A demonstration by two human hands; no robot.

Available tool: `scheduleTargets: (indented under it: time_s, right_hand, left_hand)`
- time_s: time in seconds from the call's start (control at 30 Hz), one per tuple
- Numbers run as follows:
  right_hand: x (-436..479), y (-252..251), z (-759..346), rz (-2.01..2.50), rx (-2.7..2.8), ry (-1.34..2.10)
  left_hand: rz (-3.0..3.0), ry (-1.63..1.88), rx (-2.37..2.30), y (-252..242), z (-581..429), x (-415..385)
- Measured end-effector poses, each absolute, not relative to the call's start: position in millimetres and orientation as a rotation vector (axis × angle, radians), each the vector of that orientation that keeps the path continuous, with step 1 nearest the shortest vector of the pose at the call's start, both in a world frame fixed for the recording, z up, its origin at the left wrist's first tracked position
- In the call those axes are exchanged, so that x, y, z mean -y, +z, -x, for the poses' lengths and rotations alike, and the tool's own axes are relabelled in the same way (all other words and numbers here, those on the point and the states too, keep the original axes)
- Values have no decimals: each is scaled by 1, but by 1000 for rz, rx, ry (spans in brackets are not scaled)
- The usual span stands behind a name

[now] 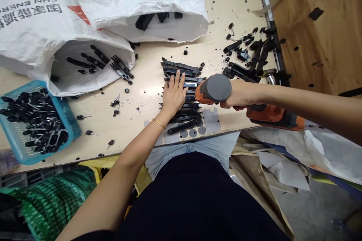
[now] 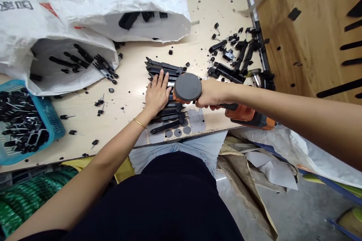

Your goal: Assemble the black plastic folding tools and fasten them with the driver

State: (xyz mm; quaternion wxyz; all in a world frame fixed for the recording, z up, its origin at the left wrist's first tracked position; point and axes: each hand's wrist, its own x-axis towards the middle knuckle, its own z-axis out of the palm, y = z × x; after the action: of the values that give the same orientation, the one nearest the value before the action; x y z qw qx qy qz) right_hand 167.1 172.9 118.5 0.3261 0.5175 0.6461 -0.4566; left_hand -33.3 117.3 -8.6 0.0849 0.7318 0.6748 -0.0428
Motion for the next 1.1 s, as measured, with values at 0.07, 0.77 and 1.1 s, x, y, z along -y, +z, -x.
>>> scheduleTargets:
  time_s: [0.07,0.77,1.1]
  right_hand:
    - [-172,115,-167,-1347,-1709,-1181]
    - [-150,124,-160,-1504,-1709,-1266]
    - [-114,142,-181,-1544,-1636,-1567]
  left_hand:
    - [-2204,-136,-2002,-8,34,-119]
    - [-2294,-113,-1908,-6,38,-123]
    - [-2204,-96,-1989,11,45,-81]
